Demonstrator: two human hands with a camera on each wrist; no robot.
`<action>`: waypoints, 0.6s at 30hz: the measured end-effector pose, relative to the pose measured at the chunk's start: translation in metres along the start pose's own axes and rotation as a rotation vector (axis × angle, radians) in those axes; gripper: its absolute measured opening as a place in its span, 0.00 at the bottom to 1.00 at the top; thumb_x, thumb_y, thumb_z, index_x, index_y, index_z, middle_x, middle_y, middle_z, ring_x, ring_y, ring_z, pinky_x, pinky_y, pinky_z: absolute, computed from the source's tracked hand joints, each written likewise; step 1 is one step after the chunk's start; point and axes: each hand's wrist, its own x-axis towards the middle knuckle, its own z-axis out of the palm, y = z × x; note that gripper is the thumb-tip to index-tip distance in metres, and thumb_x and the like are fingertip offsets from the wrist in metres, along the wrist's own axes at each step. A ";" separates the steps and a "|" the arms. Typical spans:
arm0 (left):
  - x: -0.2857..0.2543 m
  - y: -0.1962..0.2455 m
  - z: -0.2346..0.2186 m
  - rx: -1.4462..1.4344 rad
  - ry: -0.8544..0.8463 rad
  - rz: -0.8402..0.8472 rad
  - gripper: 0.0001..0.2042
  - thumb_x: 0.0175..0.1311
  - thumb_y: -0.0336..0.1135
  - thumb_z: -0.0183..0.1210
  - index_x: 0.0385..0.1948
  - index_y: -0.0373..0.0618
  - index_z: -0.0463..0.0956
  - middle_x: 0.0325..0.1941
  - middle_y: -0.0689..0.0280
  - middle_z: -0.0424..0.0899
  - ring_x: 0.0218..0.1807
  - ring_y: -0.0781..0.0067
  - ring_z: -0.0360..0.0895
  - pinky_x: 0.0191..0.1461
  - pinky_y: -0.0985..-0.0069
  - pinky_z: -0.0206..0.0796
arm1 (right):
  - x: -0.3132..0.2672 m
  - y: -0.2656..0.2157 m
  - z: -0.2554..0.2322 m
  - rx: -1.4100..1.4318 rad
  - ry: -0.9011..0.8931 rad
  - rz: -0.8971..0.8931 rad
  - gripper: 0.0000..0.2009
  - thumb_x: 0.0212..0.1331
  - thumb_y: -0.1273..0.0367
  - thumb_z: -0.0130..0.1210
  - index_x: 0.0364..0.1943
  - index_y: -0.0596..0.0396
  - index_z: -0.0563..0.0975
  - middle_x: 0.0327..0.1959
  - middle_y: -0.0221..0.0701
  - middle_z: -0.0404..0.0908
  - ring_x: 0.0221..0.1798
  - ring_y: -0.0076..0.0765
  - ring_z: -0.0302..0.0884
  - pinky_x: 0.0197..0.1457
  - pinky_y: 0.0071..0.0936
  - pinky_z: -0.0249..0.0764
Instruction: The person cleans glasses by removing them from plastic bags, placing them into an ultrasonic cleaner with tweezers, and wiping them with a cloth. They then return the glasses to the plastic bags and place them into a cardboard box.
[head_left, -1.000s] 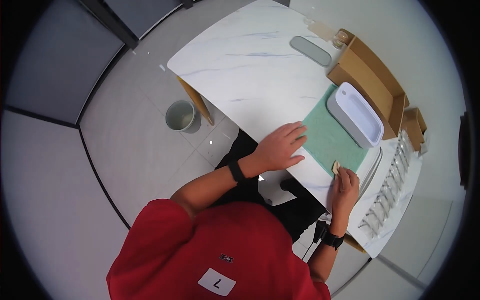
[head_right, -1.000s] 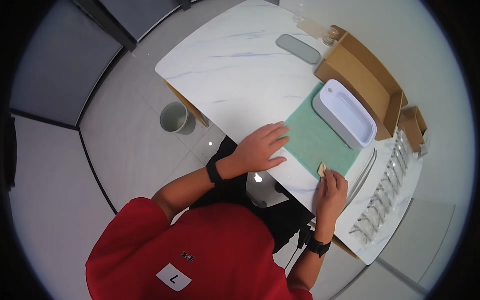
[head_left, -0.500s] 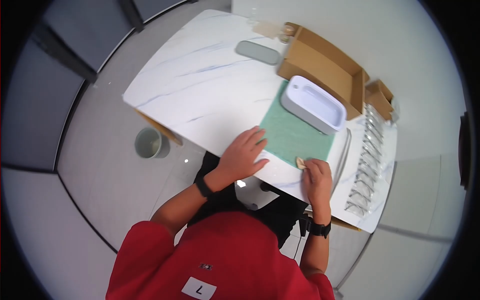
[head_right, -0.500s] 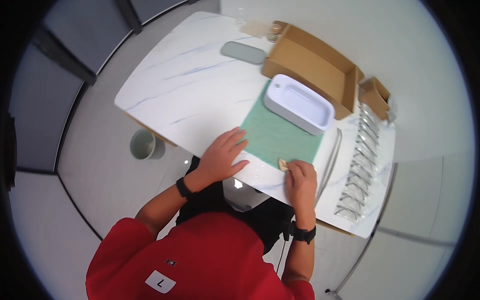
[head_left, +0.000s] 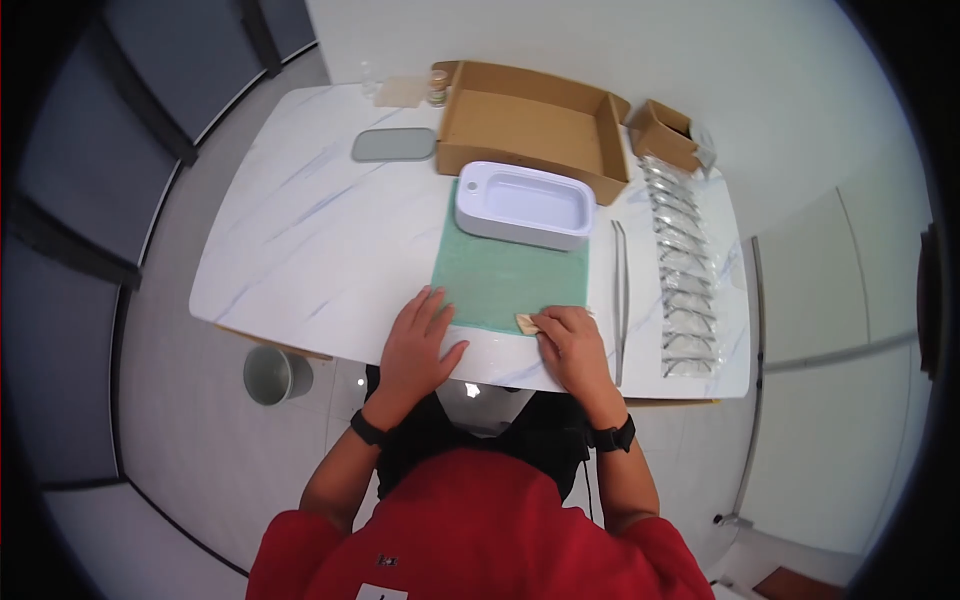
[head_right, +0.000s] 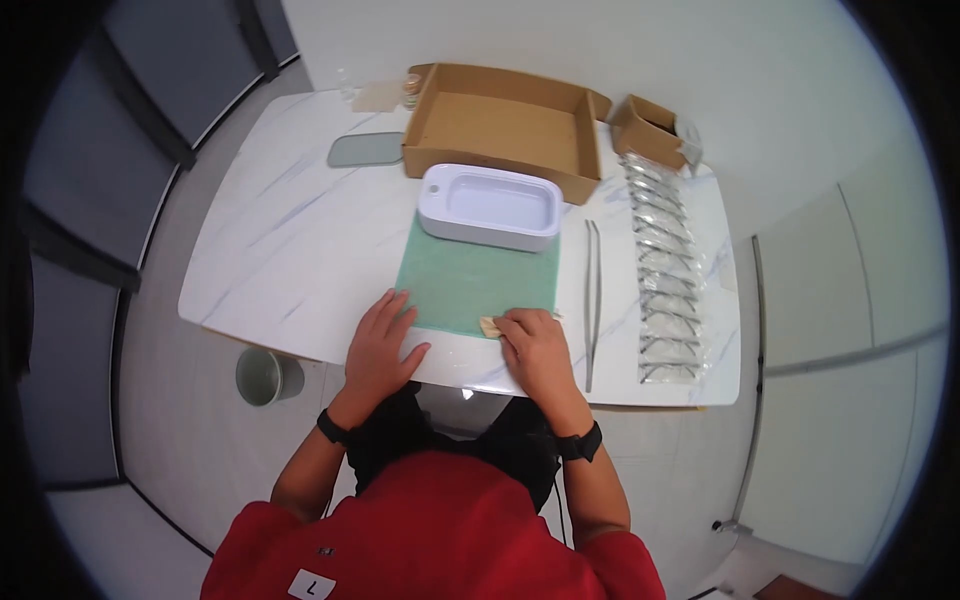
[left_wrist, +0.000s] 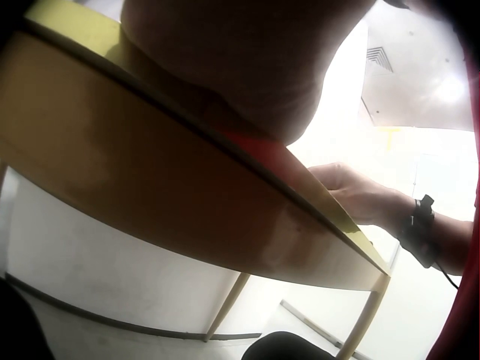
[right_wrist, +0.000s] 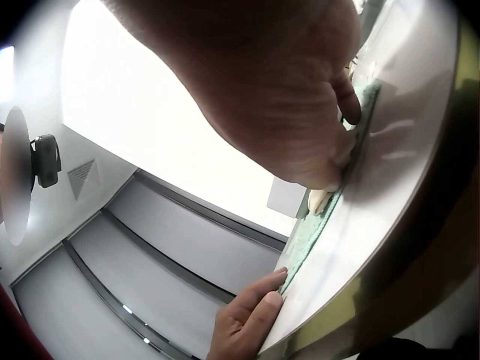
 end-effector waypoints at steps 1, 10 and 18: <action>0.001 0.001 0.001 0.008 0.004 0.001 0.24 0.57 0.40 0.67 0.53 0.36 0.77 0.67 0.53 0.72 0.72 0.48 0.65 0.71 0.57 0.61 | -0.002 0.001 0.000 0.001 0.007 0.009 0.14 0.48 0.78 0.63 0.42 0.55 0.82 0.43 0.33 0.80 0.49 0.45 0.76 0.51 0.39 0.74; 0.002 0.003 0.004 0.055 -0.023 0.037 0.24 0.57 0.39 0.67 0.54 0.35 0.76 0.68 0.51 0.71 0.72 0.46 0.65 0.70 0.55 0.61 | -0.017 -0.001 -0.011 0.036 0.050 0.055 0.19 0.50 0.75 0.63 0.49 0.56 0.79 0.52 0.37 0.78 0.55 0.47 0.76 0.58 0.41 0.74; 0.000 0.003 0.007 0.067 -0.025 0.070 0.24 0.58 0.37 0.66 0.55 0.35 0.75 0.69 0.51 0.71 0.72 0.44 0.65 0.71 0.54 0.59 | -0.052 -0.003 -0.049 -0.032 0.166 0.146 0.19 0.52 0.75 0.63 0.51 0.54 0.78 0.53 0.36 0.78 0.54 0.46 0.78 0.55 0.40 0.76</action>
